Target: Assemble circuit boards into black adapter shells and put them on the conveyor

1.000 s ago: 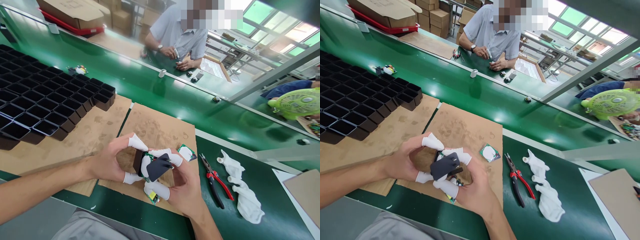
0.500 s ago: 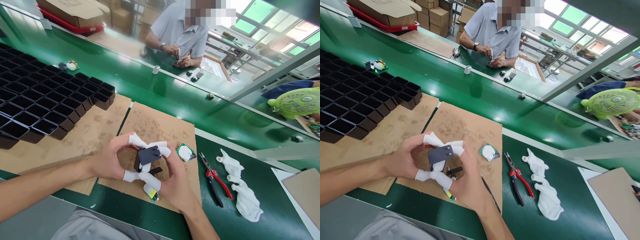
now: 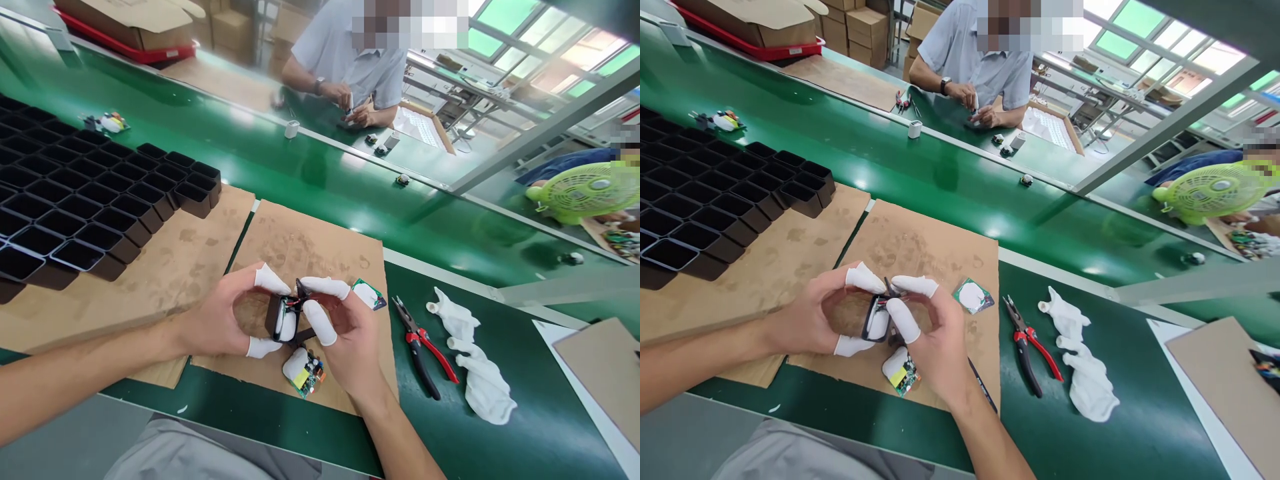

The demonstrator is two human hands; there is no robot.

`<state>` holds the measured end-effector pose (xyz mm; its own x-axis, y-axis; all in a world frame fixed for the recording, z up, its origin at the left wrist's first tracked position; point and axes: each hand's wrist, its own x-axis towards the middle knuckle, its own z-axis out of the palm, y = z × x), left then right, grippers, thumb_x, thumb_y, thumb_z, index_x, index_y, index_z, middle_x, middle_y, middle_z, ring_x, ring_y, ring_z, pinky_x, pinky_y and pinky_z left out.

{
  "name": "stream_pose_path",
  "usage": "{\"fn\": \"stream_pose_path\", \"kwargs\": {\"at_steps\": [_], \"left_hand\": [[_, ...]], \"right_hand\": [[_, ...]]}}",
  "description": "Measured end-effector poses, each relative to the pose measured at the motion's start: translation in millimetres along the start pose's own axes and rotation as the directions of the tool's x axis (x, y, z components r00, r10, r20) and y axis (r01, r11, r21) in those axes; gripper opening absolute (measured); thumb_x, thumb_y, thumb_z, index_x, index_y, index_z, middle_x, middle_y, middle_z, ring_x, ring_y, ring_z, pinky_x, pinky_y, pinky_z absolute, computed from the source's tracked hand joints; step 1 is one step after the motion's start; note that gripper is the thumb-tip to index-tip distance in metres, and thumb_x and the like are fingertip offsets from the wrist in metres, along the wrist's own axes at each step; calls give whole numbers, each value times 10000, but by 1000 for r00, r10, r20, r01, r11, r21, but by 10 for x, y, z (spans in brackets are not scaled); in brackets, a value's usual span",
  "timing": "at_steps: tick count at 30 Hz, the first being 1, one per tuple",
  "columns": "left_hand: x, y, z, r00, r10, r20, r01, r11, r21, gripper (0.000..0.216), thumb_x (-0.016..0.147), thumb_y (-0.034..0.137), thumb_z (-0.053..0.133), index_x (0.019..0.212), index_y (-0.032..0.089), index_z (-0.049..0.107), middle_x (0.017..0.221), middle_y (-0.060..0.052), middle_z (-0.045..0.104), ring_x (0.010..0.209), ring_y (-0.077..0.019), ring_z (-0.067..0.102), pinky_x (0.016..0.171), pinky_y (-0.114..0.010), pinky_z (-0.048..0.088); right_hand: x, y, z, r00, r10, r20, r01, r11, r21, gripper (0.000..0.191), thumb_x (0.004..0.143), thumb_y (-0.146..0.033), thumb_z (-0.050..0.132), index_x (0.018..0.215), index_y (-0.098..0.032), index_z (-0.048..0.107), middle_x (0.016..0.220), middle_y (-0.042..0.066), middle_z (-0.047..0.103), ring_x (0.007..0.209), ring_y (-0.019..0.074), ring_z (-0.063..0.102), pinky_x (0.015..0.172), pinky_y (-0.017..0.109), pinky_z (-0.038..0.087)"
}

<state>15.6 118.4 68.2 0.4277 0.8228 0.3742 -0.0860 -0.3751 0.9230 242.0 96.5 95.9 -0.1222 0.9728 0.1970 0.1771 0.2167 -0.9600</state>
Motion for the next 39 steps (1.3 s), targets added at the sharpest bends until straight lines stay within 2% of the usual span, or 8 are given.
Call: {"fn": "stream_pose_path", "kwargs": {"at_steps": [3, 6, 11, 15, 24, 31, 34, 39], "left_hand": [[4, -14, -4, 999, 35, -10, -35, 999, 25, 540, 767, 126, 936, 1250, 245, 726, 1103, -64, 763, 1004, -264, 782, 918, -425, 654], [15, -20, -11, 999, 51, -8, -50, 998, 27, 545, 756, 136, 943, 1239, 265, 728, 1104, -71, 764, 1000, -288, 778, 897, -453, 663], [22, -28, -20, 997, 72, 2, -72, 996, 54, 532, 774, 167, 950, 1247, 267, 725, 1101, -77, 754, 982, -277, 763, 874, -442, 658], [16, -29, -16, 993, 114, -18, -113, 992, 63, 534, 783, 148, 923, 1268, 256, 725, 1091, -68, 747, 956, -251, 761, 860, -407, 647], [34, -11, -41, 979, 203, -22, -198, 968, 152, 538, 797, 153, 902, 1291, 256, 715, 1055, -61, 757, 888, -232, 748, 791, -391, 642], [22, -44, -29, 984, 180, -12, -177, 976, 124, 572, 799, 162, 947, 1311, 276, 717, 1122, -84, 785, 981, -275, 776, 857, -450, 664], [22, -51, -32, 986, 167, -7, -165, 981, 104, 580, 791, 137, 939, 1304, 289, 715, 1121, -85, 777, 990, -283, 778, 863, -464, 666], [51, -46, -31, 980, 198, -18, -195, 976, 101, 547, 803, 163, 918, 1287, 301, 705, 1095, -79, 755, 947, -269, 761, 820, -445, 658]], "right_hand": [[-13, -9, -15, 997, -57, 45, 59, 997, -46, 208, 1055, -360, 784, 1254, -304, 808, 1133, 66, 829, 1021, 233, 798, 946, 406, 685], [-30, -12, -30, 988, -112, 103, 117, 992, -39, 350, 1028, -291, 806, 1372, -338, 755, 1195, 59, 796, 1038, 225, 770, 983, 415, 663], [-59, -21, -21, 985, -78, 156, 81, 997, -12, 670, 889, -285, 968, 1486, -372, 677, 1354, 67, 743, 1128, 246, 734, 1054, 430, 632], [-63, 6, -6, 980, -60, 188, 71, 996, -52, 793, 861, -292, 1001, 1555, -397, 632, 1360, 53, 728, 1194, 255, 705, 1110, 438, 607], [-59, 46, 4, 976, -61, 207, 81, 992, -93, 723, 898, -359, 974, 1544, -378, 649, 1376, 73, 739, 1200, 277, 712, 1118, 481, 614], [-4, 54, 34, 987, -86, 136, 92, 995, -38, 310, 1035, -298, 776, 1341, -344, 775, 1230, 53, 790, 1076, 230, 745, 978, 406, 646], [0, 47, 29, 985, -109, 135, 115, 992, -42, 336, 1036, -226, 748, 1345, -355, 777, 1219, 46, 791, 1047, 217, 734, 966, 395, 631], [-21, 21, 7, 975, -91, 202, 101, 994, -40, 466, 1010, -239, 807, 1451, -369, 726, 1319, 69, 752, 1220, 268, 717, 1072, 444, 616]]}}
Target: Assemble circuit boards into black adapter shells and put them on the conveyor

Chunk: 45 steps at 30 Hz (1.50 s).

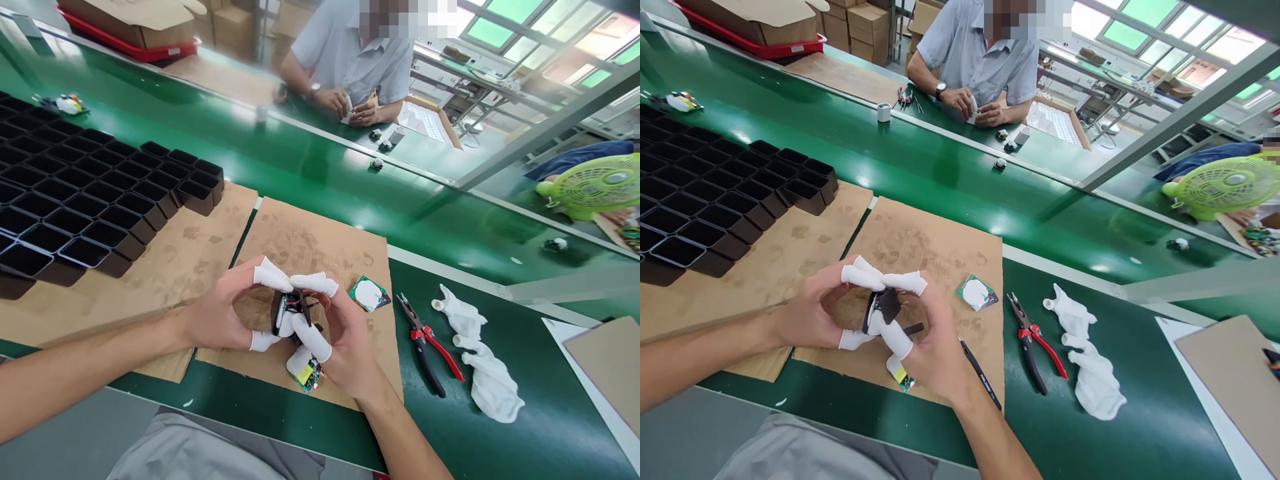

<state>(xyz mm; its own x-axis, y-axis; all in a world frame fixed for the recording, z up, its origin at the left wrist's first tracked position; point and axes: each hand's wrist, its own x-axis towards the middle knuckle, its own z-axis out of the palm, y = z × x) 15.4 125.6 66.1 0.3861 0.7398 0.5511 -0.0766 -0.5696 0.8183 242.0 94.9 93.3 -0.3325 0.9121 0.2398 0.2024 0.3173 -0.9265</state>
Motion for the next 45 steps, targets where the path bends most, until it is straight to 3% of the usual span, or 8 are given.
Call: {"fn": "stream_pose_path", "kwargs": {"at_steps": [9, 17, 26, 29, 31, 35, 39, 45], "left_hand": [[-42, -45, -16, 999, -44, -18, 41, 991, -129, 628, 769, 171, 986, 1322, 263, 702, 1115, -73, 722, 1026, -259, 746, 942, -446, 677], [-108, -73, -11, 997, -80, -5, 79, 993, -84, 659, 719, 133, 974, 1314, 253, 717, 1130, -57, 725, 1007, -233, 738, 924, -386, 633], [-72, -21, 21, 988, -147, -44, 140, 980, -144, 599, 654, 108, 970, 1178, 285, 740, 1096, -53, 744, 1023, -299, 775, 998, -521, 711], [-66, -20, 39, 979, -191, -74, 175, 967, -183, 575, 691, 150, 975, 1190, 287, 725, 1130, -60, 756, 1056, -292, 795, 997, -480, 716], [-70, -43, 52, 970, -214, -114, 191, 965, -181, 571, 726, 172, 965, 1225, 285, 711, 1181, -72, 763, 1094, -287, 802, 1001, -459, 716], [-89, -131, 75, 967, -141, -213, 120, 987, -109, 589, 740, 162, 935, 1270, 275, 705, 1210, -67, 745, 1118, -266, 792, 1003, -430, 703], [-120, -203, 109, 955, -52, -294, 60, 998, 17, 610, 753, 146, 915, 1312, 251, 697, 1202, -66, 745, 1118, -259, 767, 1028, -446, 673], [-86, -42, 171, 917, 65, -393, 53, 958, 282, 566, 786, 175, 922, 1297, 236, 686, 1183, -62, 771, 1087, -260, 757, 1014, -460, 633]], "right_hand": [[-30, 5, -34, 998, 38, 47, -39, 999, 18, 820, 798, -351, 1058, 1504, -372, 643, 1390, 66, 669, 1276, 291, 665, 1150, 456, 560], [25, 35, -65, 997, 19, 77, -20, 1000, 21, 757, 732, -327, 1102, 1384, -360, 719, 1249, 20, 698, 1133, 247, 679, 1014, 394, 554], [16, 76, -12, 998, -47, 44, 50, 997, -53, 745, 820, -383, 1038, 1466, -337, 670, 1295, 54, 716, 1150, 258, 714, 1030, 428, 602], [-1, 110, 14, 978, -175, -115, 155, 975, -162, 863, 843, -409, 1015, 1585, -338, 581, 1385, 104, 663, 1215, 291, 724, 1068, 494, 645], [-18, 117, 27, 903, -382, -197, 294, 883, -366, 805, 857, -333, 1002, 1563, -345, 617, 1360, 112, 645, 1183, 294, 737, 1005, 491, 686], [-39, 106, 98, 809, -579, -103, 411, 682, -605, 554, 959, -161, 871, 1465, -348, 746, 1232, 91, 689, 1005, 233, 789, 823, 381, 731], [-23, 119, 215, 840, -524, -140, 395, 768, -504, 512, 1031, -110, 770, 1487, -342, 765, 1295, 108, 739, 1089, 232, 850, 914, 371, 762], [18, 33, 278, 818, -483, -314, 360, 854, -376, 444, 918, -59, 885, 1280, -316, 883, 1275, 98, 846, 1054, 240, 884, 911, 357, 758]]}}
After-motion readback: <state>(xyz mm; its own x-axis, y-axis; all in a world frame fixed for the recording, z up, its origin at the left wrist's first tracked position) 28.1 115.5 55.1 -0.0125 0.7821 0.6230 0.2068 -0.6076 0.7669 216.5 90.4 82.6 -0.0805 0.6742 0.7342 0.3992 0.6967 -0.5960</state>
